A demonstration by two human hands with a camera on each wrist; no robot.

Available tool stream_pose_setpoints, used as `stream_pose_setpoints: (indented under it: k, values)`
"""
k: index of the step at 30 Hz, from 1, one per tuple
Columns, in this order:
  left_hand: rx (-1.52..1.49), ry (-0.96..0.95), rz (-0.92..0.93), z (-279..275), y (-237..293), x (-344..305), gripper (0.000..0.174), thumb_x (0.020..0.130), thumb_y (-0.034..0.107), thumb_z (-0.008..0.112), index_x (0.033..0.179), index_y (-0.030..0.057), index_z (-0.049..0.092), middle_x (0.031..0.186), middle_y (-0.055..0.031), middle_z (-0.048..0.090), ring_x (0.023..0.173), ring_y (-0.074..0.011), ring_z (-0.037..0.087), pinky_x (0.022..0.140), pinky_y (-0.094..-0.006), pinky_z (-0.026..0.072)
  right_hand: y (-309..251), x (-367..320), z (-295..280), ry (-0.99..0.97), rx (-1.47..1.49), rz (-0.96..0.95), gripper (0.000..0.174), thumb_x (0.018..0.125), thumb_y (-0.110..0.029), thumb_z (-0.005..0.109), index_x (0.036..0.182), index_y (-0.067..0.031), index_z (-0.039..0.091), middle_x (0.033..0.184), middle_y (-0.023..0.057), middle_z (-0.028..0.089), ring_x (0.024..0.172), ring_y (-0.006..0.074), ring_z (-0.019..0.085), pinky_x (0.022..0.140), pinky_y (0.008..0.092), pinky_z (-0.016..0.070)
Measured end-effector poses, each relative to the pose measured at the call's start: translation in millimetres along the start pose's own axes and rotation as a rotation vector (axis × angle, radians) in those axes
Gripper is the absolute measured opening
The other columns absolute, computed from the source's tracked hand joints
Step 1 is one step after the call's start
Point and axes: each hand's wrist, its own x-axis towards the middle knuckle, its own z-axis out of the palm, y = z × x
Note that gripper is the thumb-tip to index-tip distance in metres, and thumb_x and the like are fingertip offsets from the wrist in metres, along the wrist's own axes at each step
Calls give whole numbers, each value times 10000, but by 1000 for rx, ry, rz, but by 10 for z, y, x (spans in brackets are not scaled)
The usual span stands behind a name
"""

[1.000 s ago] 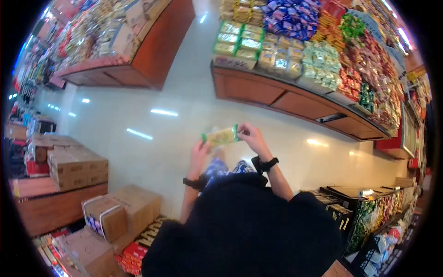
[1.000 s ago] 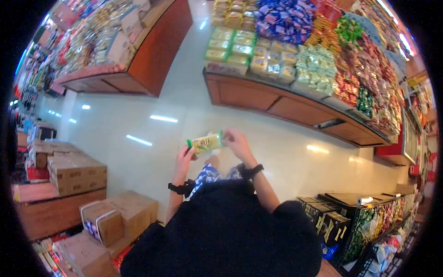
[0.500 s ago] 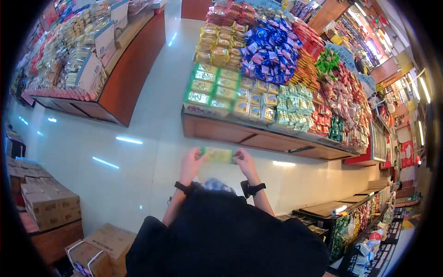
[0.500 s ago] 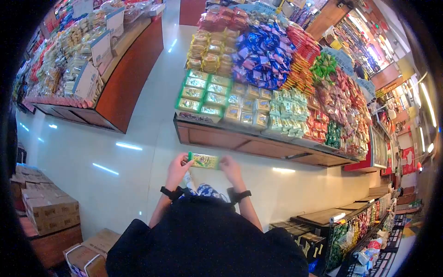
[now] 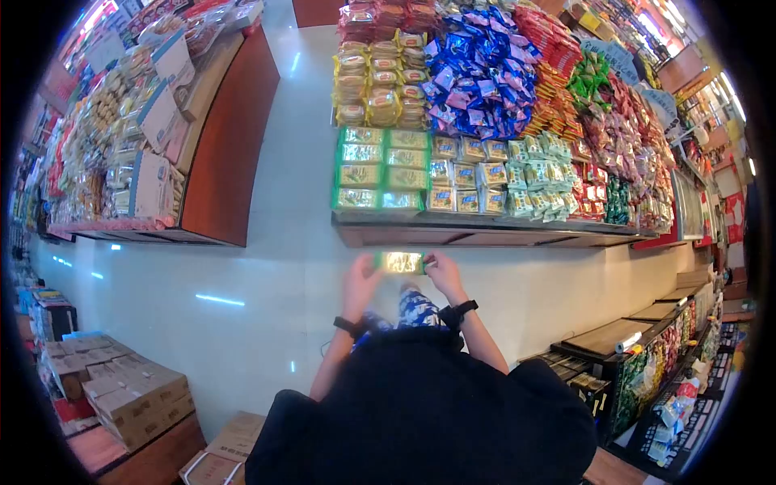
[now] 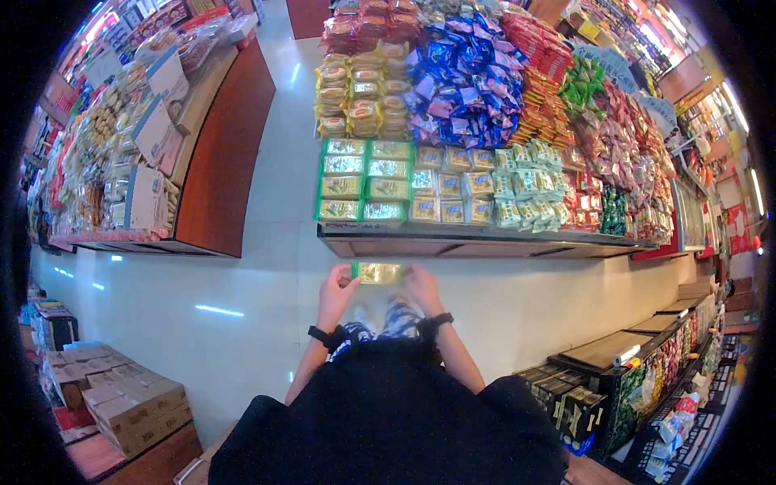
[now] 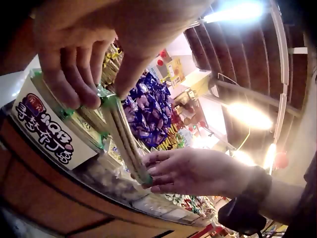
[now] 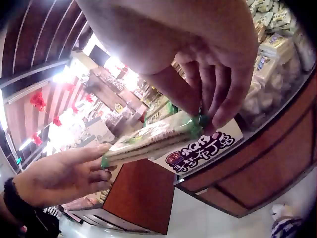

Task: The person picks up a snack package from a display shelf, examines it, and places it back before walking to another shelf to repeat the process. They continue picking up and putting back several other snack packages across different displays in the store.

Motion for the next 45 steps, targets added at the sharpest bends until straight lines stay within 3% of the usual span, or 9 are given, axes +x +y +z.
stream_pose_setpoints:
  k: [4,8,11,12,15,18,27,42,45]
  values:
    - [5,-55,-45,76,133,403,398,862,215,731,1196,39,607,1068,-149,683,1007,-291,656,867,-423,501,-49,428,-57,-27,81,46,204,821,-55,636,1024,-47,639,897,88,675,741,190,652,668,327,522]
    - [227,-87,-45,272,180,950,383,865,195,721,1200,42,615,1044,-155,676,986,-319,646,863,-429,507,-101,1066,-200,-46,92,86,207,843,-100,648,1040,-37,641,902,109,689,784,212,669,693,341,530]
    - [228,-95,-5,423,235,1264,383,865,191,724,1197,36,615,1037,-162,673,974,-322,646,855,-428,508,-107,1334,-316,-71,26,83,214,865,-151,654,1041,-29,661,942,133,713,849,252,689,755,361,534]
    - [253,10,152,529,138,1357,379,811,136,764,1154,76,616,900,-76,668,773,-223,650,701,-338,523,-138,1416,-387,-98,27,85,216,868,-157,654,1040,-27,667,949,135,716,857,256,690,765,363,533]
    - [301,-69,27,591,237,1623,381,820,127,759,1166,69,612,927,-83,672,800,-223,653,721,-341,526,-181,1649,-533,-72,29,46,216,871,-161,652,1035,-23,682,950,134,717,863,259,691,775,359,532]
    - [360,-67,-14,651,323,1817,420,881,154,703,1261,36,572,1082,-169,672,962,-312,664,840,-421,524,-175,1870,-593,-65,127,35,226,872,-161,652,1048,-24,688,950,137,712,863,257,689,770,354,531]
    - [377,-36,27,955,526,2176,430,868,70,687,1277,23,565,1293,-147,562,895,-266,676,802,-363,533,-214,2359,-669,-91,110,-20,224,784,-60,691,1007,-40,679,907,133,669,827,256,662,745,350,526]
    - [462,-63,5,1222,714,2117,643,845,5,605,1459,87,435,1524,-202,385,1402,-406,375,1101,-463,398,-203,2594,-609,-48,189,-41,172,727,33,634,881,-43,649,875,129,647,841,305,644,743,389,509]
    - [505,-58,15,1245,703,2128,646,846,1,594,1465,82,425,1531,-204,376,1403,-411,373,1105,-462,393,-163,2632,-589,-71,217,-65,197,737,91,634,904,-13,648,894,90,645,807,212,660,738,316,539]
